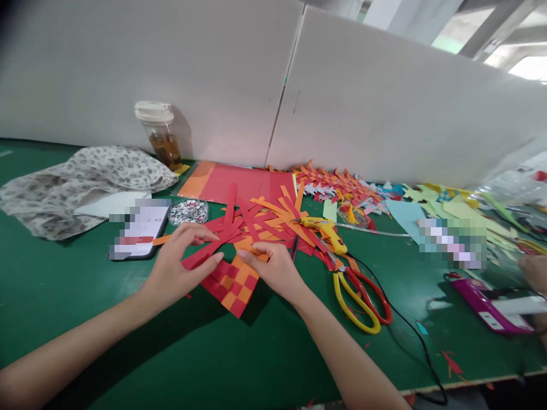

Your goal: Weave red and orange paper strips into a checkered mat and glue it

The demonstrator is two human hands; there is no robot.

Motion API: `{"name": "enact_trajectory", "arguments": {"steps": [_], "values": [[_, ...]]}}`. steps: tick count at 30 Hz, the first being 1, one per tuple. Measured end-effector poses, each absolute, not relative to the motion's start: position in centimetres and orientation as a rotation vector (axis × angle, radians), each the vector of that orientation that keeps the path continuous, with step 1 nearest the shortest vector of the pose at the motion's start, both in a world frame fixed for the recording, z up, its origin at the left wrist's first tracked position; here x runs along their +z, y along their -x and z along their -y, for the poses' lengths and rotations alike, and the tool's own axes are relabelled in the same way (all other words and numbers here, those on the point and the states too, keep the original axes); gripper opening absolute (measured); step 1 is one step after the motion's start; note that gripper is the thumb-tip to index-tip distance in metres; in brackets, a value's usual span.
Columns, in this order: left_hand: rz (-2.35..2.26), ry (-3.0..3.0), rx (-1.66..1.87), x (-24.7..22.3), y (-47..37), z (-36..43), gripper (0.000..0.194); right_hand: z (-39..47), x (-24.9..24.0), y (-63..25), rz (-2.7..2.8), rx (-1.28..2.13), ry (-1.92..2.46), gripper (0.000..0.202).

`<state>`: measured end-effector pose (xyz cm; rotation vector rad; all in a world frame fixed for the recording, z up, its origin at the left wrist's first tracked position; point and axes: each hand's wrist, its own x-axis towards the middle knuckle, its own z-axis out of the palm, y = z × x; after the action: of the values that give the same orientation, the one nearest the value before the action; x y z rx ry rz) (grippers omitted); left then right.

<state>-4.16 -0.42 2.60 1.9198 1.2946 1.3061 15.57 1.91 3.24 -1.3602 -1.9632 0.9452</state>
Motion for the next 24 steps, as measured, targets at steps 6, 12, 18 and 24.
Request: {"name": "enact_trajectory", "arguments": {"steps": [6, 12, 18, 24], "values": [[-1.063, -2.627, 0.835, 3.6, 2.2, 2.9, 0.024, -1.8, 2.6, -15.0, 1.988, 0.949, 1.327, 0.045], [-1.114, -2.611, 0.681, 3.1, 1.6, 3.0, 0.027, -1.6, 2.8, -14.9, 1.987, 0.933, 1.337, 0.047], [-1.096, -2.601, 0.682, 3.0, 1.6, 3.1, 0.023, -1.5, 2.7, -14.8, 1.970, 0.979, 1.342, 0.046], [-1.061, -2.492, 0.842, 3.1, 2.1, 2.9, 0.027, -1.7, 2.6, -14.9, 1.964, 0.970, 1.322, 0.044]]}}
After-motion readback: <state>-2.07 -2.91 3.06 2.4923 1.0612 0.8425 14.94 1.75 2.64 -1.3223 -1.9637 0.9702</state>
